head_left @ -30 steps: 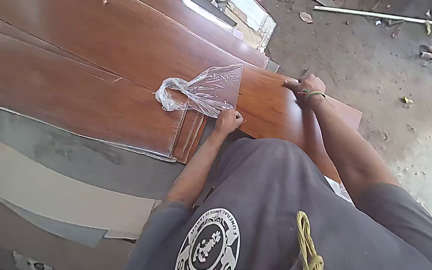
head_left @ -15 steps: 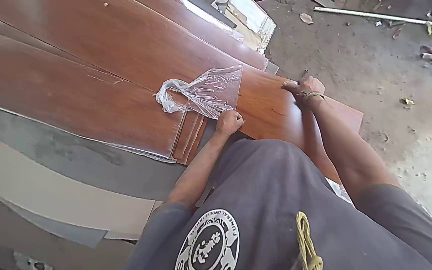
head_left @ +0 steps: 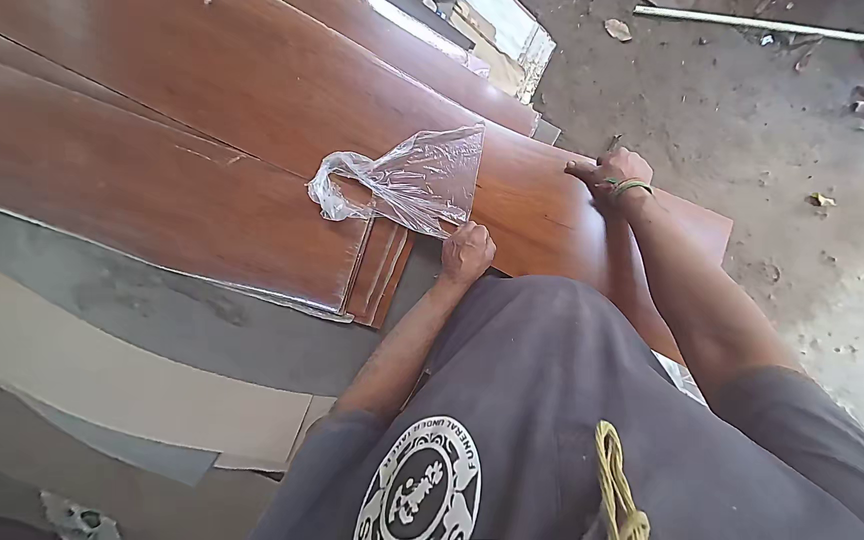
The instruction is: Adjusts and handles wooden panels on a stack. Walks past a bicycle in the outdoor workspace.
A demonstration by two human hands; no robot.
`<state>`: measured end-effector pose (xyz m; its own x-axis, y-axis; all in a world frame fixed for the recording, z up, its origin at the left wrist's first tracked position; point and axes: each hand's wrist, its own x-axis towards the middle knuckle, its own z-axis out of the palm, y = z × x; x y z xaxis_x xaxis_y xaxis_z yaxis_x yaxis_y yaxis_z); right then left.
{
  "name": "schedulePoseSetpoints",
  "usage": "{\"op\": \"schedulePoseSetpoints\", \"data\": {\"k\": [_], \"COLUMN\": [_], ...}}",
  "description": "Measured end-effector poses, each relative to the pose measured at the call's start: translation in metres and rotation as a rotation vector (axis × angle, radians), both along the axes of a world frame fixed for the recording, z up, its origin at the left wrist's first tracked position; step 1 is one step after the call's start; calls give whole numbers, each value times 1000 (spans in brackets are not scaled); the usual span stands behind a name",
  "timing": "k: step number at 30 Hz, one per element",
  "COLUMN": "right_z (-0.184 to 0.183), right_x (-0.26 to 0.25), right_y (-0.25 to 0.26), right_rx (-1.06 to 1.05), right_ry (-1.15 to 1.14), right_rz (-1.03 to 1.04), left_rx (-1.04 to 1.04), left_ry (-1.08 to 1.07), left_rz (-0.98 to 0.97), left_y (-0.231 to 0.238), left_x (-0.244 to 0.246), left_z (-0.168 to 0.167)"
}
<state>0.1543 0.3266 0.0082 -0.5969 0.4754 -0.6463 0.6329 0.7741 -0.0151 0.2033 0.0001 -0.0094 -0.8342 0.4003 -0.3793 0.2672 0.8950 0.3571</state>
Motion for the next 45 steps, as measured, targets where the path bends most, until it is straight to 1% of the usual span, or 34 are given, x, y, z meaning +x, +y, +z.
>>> {"op": "schedulePoseSetpoints", "data": {"k": [2,4,7,10,11,14,15,16,18,19,20,21,22,25,26,27,28,30,31,33,36,38,41,43,45], "right_z": [0,0,-3,-4,-5,-6,-6,-6,-10,-11,-10,-10,-10,-13,-12,-11,-11,-11,-12,-13,-8,-7,-12,-13,-6], "right_x": [-1,-1,2,4,4,5,5,5,5,5,5,5,6,7,6,6,6,5,6,8,7,7,8,11,12], "right_y": [0,-1,3,4,4,4,4,4,4,4,4,4,4,6,6,5,4,0,-3,-5,-6,-6,-7,-8,-11], "right_rx": [0,2,-3,-27,-35,-47,-47,-50,-50,-47,-51,-53,-51,-44,-48,-51,-54,-66,-67,-64,-61,-52,-19,-1,14], "right_ry": [-1,-7,12,11,12,12,14,20,31,29,26,23,26,24,23,20,16,2,-2,3,-3,-13,-14,-5,-5], "right_rz": [2,22,41,45,44,52,50,43,33,40,46,52,52,52,50,51,51,46,37,32,18,2,-1,-3,1], "left_rx": [7,47,223,460,576,1035,1143,1217,1297,1315,1298,1233,1118,649,512,395,264,16,-62,-144,-159,-157,-191,-198,-190], "left_ry": [68,94,-52,-216,-264,-374,-412,-450,-524,-542,-541,-487,-367,97,179,183,135,112,124,182,284,272,210,181,207], "left_rz": [11,86,327,655,772,1149,1244,1330,1422,1423,1378,1294,1193,945,888,823,737,566,517,486,473,436,307,253,188], "left_y": [0,-4,-17,-29,-33,-39,-42,-44,-51,-54,-57,-60,-62,-70,-71,-71,-69,-56,-48,-32,-16,-8,0,-1,-11], "left_x": [9,13,6,-4,-7,-15,-18,-21,-24,-24,-22,-20,-16,6,13,19,24,31,32,30,17,8,-3,-5,-10], "left_z": [-8,-14,-6,6,8,12,16,19,21,21,22,24,27,33,33,34,34,22,14,0,-6,-8,-14,-20,-25]}}
